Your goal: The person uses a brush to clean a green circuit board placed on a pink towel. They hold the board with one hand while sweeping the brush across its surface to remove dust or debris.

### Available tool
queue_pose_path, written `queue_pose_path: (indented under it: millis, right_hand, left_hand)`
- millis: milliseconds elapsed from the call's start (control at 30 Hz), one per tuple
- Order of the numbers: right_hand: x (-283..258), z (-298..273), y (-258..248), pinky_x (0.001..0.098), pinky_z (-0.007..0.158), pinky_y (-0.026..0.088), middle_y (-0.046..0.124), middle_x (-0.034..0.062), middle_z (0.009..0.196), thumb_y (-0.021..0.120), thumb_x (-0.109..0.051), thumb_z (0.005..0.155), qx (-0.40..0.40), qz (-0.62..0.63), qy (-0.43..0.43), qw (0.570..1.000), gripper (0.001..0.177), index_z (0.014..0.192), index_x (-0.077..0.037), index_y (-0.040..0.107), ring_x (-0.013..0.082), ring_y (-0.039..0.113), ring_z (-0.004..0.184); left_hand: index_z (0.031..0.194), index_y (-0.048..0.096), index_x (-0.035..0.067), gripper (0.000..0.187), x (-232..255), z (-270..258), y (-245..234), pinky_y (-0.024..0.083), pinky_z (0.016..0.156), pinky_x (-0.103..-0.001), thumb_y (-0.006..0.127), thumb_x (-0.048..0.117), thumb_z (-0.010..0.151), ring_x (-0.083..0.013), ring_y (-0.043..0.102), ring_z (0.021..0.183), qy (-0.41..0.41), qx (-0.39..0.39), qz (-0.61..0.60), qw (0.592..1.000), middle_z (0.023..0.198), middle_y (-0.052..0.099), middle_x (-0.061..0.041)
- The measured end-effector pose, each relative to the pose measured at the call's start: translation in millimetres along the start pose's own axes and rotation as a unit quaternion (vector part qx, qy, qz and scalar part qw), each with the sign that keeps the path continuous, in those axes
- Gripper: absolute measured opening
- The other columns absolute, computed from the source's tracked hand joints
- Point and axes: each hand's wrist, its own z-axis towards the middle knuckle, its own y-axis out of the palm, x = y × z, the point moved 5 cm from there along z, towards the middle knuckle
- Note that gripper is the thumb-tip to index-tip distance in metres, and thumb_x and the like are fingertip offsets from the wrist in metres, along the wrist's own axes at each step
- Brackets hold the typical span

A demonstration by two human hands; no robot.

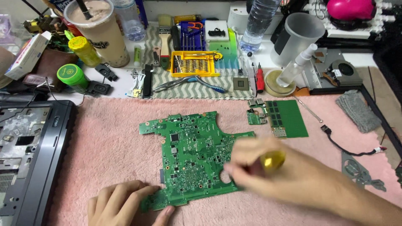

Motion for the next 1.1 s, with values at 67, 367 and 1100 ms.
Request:
queue_pose_path:
  millis: [67,367,1100]
  right_hand:
    - [-12,-8,-3,0.0236,0.067,0.057,0.071,-0.0104,0.081,0.072,-0.035,0.117,0.064,0.038,-0.061,0.995,0.046,0.073,-0.02,0.073,0.0035,0.062,0.07]
    - [-28,-24,-9,0.0305,0.071,0.053,0.076,-0.0047,0.085,0.075,-0.026,0.111,0.169,0.049,-0.175,0.969,0.031,0.084,-0.011,0.075,0.0099,0.071,0.074]
    - [-15,-9,-17,0.0245,0.081,0.057,0.088,-0.009,0.081,0.079,-0.033,0.105,0.204,0.049,-0.014,0.978,0.036,0.074,-0.015,0.084,0.0047,0.08,0.077]
  left_hand:
    - [0.106,0.085,0.043,0.054,0,1,-2,0.046,0.081,-0.038,0.089,0.085,0.072,-0.0159,0.069,0.096,0.002,-0.001,-0.005,1.0,0.106,0.078,0.02]
    - [0.118,0.085,0.04,0.055,3,2,-11,0.046,0.087,-0.041,0.09,0.077,0.078,-0.0191,0.068,0.105,0.006,-0.05,-0.05,0.997,0.112,0.077,0.016]
    - [0.124,0.085,0.039,0.058,-4,-5,-4,0.051,0.085,-0.044,0.088,0.078,0.081,-0.0211,0.069,0.106,0.017,-0.05,-0.073,0.996,0.117,0.077,0.014]
